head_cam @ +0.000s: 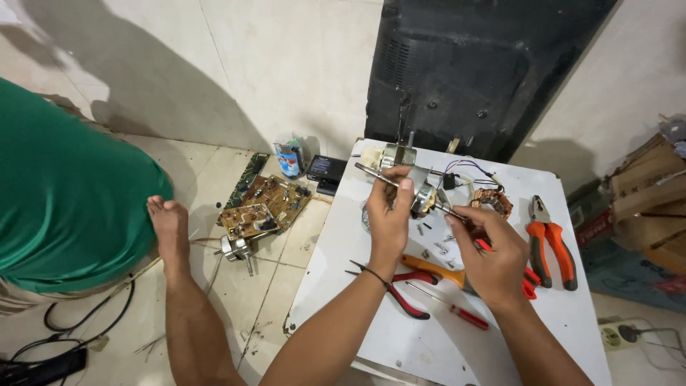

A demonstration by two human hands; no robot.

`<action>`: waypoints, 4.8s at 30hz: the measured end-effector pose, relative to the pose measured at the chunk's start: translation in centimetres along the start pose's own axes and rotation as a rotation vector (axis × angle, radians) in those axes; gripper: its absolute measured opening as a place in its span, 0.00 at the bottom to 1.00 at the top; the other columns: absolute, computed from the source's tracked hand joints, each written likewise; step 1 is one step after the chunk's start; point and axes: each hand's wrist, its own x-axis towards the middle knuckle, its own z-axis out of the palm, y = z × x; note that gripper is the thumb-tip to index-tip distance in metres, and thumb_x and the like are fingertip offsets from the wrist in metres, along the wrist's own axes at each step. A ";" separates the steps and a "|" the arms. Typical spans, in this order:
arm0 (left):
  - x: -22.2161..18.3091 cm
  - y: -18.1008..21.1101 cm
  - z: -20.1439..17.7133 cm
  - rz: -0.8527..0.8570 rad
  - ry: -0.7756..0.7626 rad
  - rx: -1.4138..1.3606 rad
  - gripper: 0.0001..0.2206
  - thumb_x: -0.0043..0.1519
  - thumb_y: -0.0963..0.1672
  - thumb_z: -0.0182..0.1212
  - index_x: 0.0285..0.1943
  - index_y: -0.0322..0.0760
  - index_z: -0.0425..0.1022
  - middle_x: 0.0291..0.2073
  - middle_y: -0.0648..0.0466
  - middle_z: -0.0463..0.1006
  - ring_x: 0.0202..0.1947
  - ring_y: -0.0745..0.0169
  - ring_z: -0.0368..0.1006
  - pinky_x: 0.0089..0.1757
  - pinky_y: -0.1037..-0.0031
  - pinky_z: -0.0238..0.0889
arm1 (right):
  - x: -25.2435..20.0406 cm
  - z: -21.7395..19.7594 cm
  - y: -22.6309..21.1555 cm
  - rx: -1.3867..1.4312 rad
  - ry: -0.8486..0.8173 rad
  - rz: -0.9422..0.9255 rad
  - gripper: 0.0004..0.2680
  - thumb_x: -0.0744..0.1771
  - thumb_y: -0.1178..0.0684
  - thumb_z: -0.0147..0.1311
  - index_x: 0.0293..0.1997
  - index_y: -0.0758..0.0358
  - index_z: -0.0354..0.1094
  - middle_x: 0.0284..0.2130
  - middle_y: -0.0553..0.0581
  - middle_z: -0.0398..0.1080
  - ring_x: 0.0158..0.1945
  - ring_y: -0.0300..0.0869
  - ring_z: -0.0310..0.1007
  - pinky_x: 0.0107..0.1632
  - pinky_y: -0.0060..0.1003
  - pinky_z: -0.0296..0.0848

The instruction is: The person disassembles a small electric motor using a cordless drill and screwdriver, removes the rotor, and reassembles the motor housing. They handle the motor parts and tools on a white table while sitting on the floor.

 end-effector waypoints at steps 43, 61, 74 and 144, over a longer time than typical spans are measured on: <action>-0.3 0.5 0.3 0.020 -0.038 -0.039 0.14 0.68 0.46 0.54 0.55 0.28 0.72 0.33 0.45 0.74 0.31 0.60 0.73 0.26 0.70 0.75 | -0.4 0.0 0.9 0.022 -0.053 0.031 0.04 0.69 0.59 0.62 0.35 0.63 0.78 0.24 0.58 0.76 0.27 0.50 0.77 0.31 0.40 0.74; -0.5 1.1 0.3 -0.003 -0.047 -0.036 0.14 0.69 0.46 0.55 0.56 0.31 0.74 0.34 0.48 0.75 0.35 0.60 0.73 0.33 0.67 0.74 | -0.3 -0.1 0.4 -0.004 -0.094 0.026 0.04 0.68 0.57 0.64 0.35 0.64 0.78 0.21 0.60 0.73 0.27 0.54 0.75 0.33 0.42 0.73; -1.2 4.5 1.9 -0.212 0.114 -0.056 0.22 0.69 0.51 0.49 0.56 0.24 0.74 0.37 0.43 0.70 0.38 0.52 0.69 0.35 0.58 0.70 | -0.3 -0.5 1.1 0.252 -0.168 0.349 0.22 0.75 0.47 0.32 0.28 0.63 0.71 0.14 0.57 0.68 0.18 0.42 0.66 0.28 0.37 0.70; 5.4 -4.2 0.2 -0.280 0.222 -0.212 0.18 0.70 0.50 0.50 0.38 0.29 0.72 0.27 0.36 0.79 0.15 0.50 0.74 0.16 0.69 0.66 | 3.3 1.0 5.4 1.146 -0.023 1.310 0.12 0.71 0.36 0.49 0.51 0.48 0.65 0.47 0.46 0.71 0.44 0.46 0.69 0.37 0.41 0.61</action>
